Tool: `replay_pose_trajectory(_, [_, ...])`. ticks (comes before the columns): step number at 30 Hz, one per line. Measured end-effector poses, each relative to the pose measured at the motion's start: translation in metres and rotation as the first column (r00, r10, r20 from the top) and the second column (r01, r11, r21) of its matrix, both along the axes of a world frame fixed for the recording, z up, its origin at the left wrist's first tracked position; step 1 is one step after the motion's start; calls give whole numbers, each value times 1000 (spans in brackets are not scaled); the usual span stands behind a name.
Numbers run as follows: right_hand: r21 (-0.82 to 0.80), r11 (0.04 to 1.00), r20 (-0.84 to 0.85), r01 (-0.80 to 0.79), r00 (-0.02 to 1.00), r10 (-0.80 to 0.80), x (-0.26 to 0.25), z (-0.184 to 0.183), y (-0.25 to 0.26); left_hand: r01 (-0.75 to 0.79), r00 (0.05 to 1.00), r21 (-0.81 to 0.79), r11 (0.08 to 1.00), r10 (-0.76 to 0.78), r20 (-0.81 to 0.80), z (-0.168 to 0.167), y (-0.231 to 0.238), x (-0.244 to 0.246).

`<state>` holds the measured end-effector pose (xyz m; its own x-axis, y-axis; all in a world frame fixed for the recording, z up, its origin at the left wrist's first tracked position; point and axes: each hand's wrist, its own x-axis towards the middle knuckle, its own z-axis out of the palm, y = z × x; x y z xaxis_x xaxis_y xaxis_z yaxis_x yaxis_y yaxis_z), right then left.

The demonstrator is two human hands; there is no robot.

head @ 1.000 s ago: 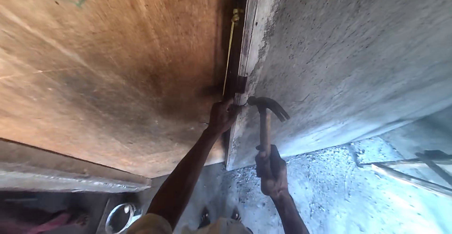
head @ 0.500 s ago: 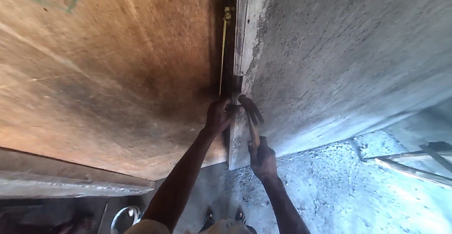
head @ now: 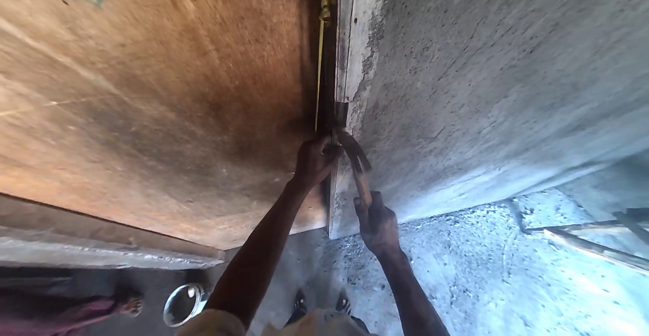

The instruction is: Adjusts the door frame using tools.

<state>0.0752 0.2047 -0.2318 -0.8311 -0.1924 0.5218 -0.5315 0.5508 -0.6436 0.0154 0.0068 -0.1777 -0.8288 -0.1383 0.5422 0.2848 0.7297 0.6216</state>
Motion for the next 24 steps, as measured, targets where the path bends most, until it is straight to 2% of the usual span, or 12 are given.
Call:
replay_pose_trajectory(3, [-62,997,32,-36,999,38,8,-1,10,15,1000,-5,1000,-15,16,0,0,5])
replay_pose_trajectory(7, [-265,964,161,-12,985,57,20,-15,26,4,998,29,1000,-2,-62,-8,0,-4])
replay_pose_trajectory(13, [-395,917,340,61,937,84,31,-35,47,-115,992,75,991,119,-45,4,6,-9])
replay_pose_trajectory(17, [-390,917,398,79,913,90,40,-45,57,-95,992,44,994,99,-79,3,5,-11])
replay_pose_trajectory(20, [-344,933,512,104,854,94,50,-54,63,-59,989,25,998,62,-134,-1,2,-12])
replay_pose_trajectory(22, [-234,968,582,95,811,61,53,-62,67,-45,989,20,999,47,-137,0,2,-13])
replay_pose_trajectory(24, [-26,999,570,29,822,-8,55,-70,67,-34,995,11,999,35,-98,2,0,-12])
